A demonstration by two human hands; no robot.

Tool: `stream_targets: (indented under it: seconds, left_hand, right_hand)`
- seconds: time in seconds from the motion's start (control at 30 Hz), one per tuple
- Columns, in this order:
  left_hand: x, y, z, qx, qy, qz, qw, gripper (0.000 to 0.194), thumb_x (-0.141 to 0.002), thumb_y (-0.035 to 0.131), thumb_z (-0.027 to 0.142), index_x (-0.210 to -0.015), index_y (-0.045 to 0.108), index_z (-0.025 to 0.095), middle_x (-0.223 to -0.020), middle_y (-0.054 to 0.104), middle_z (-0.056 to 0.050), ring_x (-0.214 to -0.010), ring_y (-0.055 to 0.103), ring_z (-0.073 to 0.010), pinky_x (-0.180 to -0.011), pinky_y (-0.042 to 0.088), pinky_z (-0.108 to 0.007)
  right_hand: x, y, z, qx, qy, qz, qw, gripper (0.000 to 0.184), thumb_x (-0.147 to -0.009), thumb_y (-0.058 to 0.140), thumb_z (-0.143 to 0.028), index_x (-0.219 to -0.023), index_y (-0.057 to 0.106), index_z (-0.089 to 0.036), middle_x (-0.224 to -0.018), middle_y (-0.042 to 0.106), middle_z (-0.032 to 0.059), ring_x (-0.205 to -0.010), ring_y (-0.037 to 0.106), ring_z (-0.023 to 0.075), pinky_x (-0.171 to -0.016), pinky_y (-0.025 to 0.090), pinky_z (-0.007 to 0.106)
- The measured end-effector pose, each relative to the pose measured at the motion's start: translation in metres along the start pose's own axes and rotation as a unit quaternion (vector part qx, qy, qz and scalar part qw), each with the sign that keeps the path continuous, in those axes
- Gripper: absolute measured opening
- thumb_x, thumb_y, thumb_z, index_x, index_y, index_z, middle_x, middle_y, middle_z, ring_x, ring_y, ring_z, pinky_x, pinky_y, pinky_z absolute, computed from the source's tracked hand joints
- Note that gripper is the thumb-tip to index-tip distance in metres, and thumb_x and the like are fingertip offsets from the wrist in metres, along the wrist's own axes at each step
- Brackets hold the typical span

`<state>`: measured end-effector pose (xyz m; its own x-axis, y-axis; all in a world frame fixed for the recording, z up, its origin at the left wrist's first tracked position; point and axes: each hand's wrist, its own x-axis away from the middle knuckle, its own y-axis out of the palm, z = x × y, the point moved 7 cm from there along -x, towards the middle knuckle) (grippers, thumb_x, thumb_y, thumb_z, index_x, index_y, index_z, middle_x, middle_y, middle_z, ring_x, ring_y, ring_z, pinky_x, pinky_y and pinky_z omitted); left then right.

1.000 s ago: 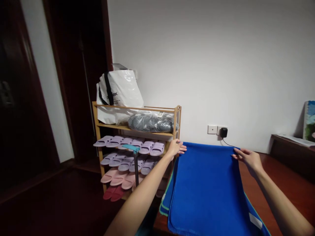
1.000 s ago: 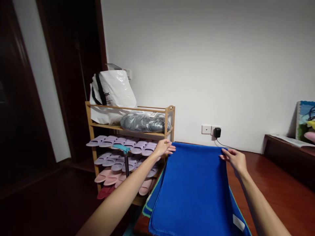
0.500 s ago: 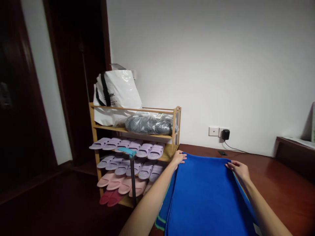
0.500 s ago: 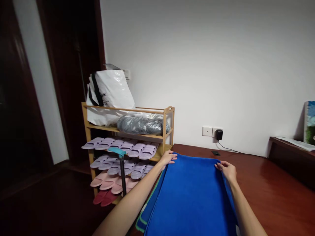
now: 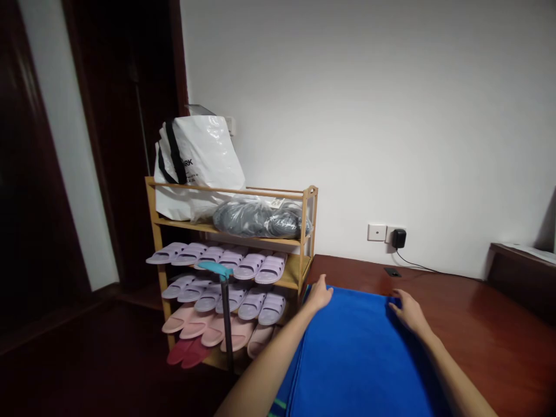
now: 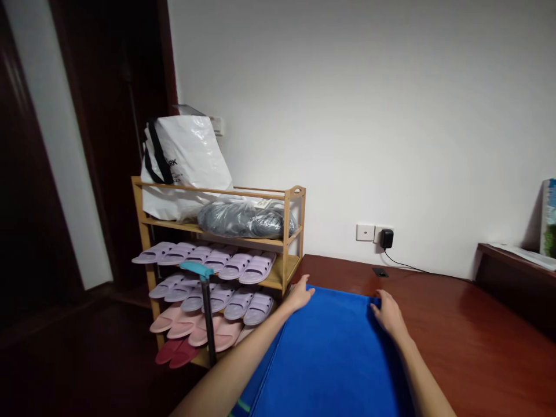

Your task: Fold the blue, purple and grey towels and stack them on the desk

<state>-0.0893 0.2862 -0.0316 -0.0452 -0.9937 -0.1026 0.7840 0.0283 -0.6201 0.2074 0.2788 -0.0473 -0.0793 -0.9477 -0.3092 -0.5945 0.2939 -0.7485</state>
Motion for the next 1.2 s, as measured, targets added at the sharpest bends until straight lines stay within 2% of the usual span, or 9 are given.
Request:
stream_targets:
  seconds: [0.13,0.23,0.3,0.4,0.57,0.73,1.07,1.13,1.2]
  left_hand:
    - [0.013,0.036,0.028,-0.113,0.1,-0.042,0.988,0.052,-0.09,0.044,0.026,-0.141,0.036,0.019,-0.151,0.025,-0.007,-0.139,0.015,-0.0251,-0.112,0.009,-0.043]
    - [0.017,0.059,0.031,-0.174,0.131,-0.064,0.974,0.052,-0.092,0.037,0.036,-0.142,0.035,0.021,-0.152,0.021,-0.004,-0.14,0.011,-0.024,-0.112,0.005,-0.045]
    - [0.015,0.063,0.024,-0.203,0.128,-0.072,0.968,0.054,-0.093,0.033,0.042,-0.142,0.036,0.02,-0.151,0.023,-0.007,-0.14,0.013,-0.0247,-0.112,0.004,-0.047]
    - [0.009,0.054,0.008,-0.233,0.115,-0.075,0.963,0.056,-0.093,0.028,0.049,-0.141,0.038,0.021,-0.15,0.025,-0.008,-0.14,0.014,-0.0245,-0.111,0.004,-0.047]
    - [0.002,0.028,-0.015,-0.259,0.077,-0.065,0.961,0.063,-0.091,0.028,0.057,-0.143,0.034,0.022,-0.152,0.021,-0.008,-0.14,0.011,-0.0258,-0.11,0.002,-0.052]
    - [0.002,0.018,-0.027,-0.261,0.05,-0.047,0.963,0.067,-0.088,0.03,0.063,-0.143,0.034,0.025,-0.152,0.02,-0.005,-0.14,0.009,-0.0283,-0.11,0.002,-0.051]
    - [0.014,0.016,-0.027,-0.253,0.036,-0.039,0.966,0.069,-0.086,0.03,0.065,-0.143,0.034,0.026,-0.152,0.019,-0.003,-0.14,0.008,-0.0299,-0.11,0.002,-0.051]
    - [0.019,0.015,-0.025,-0.252,0.033,-0.039,0.966,0.068,-0.086,0.03,0.064,-0.143,0.034,0.026,-0.152,0.019,-0.003,-0.14,0.008,-0.03,-0.11,0.002,-0.051]
    - [0.024,0.015,-0.024,-0.25,0.03,-0.036,0.967,0.067,-0.086,0.031,0.063,-0.143,0.035,0.026,-0.152,0.02,-0.003,-0.14,0.008,-0.0302,-0.11,0.001,-0.051]
  right_hand:
    - [0.011,0.041,-0.046,0.068,-0.109,-0.08,0.988,0.062,-0.081,0.043,-0.055,-0.13,0.049,-0.019,-0.145,0.036,0.0079,-0.135,0.029,0.0208,-0.112,0.021,0.035]
    - [0.017,0.07,-0.059,0.108,-0.11,-0.125,0.98,0.069,-0.084,0.03,-0.065,-0.138,0.039,-0.024,-0.148,0.029,0.0049,-0.139,0.02,0.0199,-0.113,0.017,0.042]
    - [0.018,0.078,-0.054,0.132,-0.092,-0.142,0.977,0.071,-0.083,0.025,-0.068,-0.139,0.036,-0.027,-0.149,0.027,0.0034,-0.139,0.018,0.0202,-0.112,0.016,0.046]
    - [0.018,0.072,-0.036,0.161,-0.062,-0.147,0.974,0.072,-0.082,0.021,-0.071,-0.141,0.032,-0.03,-0.15,0.025,0.0015,-0.14,0.016,0.0189,-0.113,0.014,0.045]
    - [0.016,0.046,0.004,0.191,0.003,-0.133,0.972,0.077,-0.08,0.018,-0.074,-0.142,0.029,-0.029,-0.151,0.023,0.0032,-0.14,0.012,0.0206,-0.112,0.012,0.048]
    - [0.02,0.03,0.029,0.201,0.043,-0.122,0.971,0.08,-0.079,0.015,-0.075,-0.144,0.025,-0.028,-0.152,0.019,0.0038,-0.141,0.011,0.0205,-0.112,0.014,0.049]
    - [0.034,0.024,0.03,0.216,0.034,-0.109,0.97,0.078,-0.081,0.014,-0.073,-0.144,0.025,-0.028,-0.151,0.021,0.0045,-0.14,0.015,0.021,-0.11,0.018,0.052]
    - [0.037,0.018,0.024,0.228,0.021,-0.099,0.968,0.075,-0.083,0.015,-0.069,-0.143,0.028,-0.026,-0.15,0.024,0.006,-0.139,0.018,0.0222,-0.109,0.02,0.052]
    - [0.041,0.009,0.011,0.247,-0.001,-0.074,0.966,0.07,-0.087,0.019,-0.062,-0.142,0.03,-0.02,-0.15,0.023,0.0097,-0.14,0.016,0.0243,-0.11,0.016,0.052]
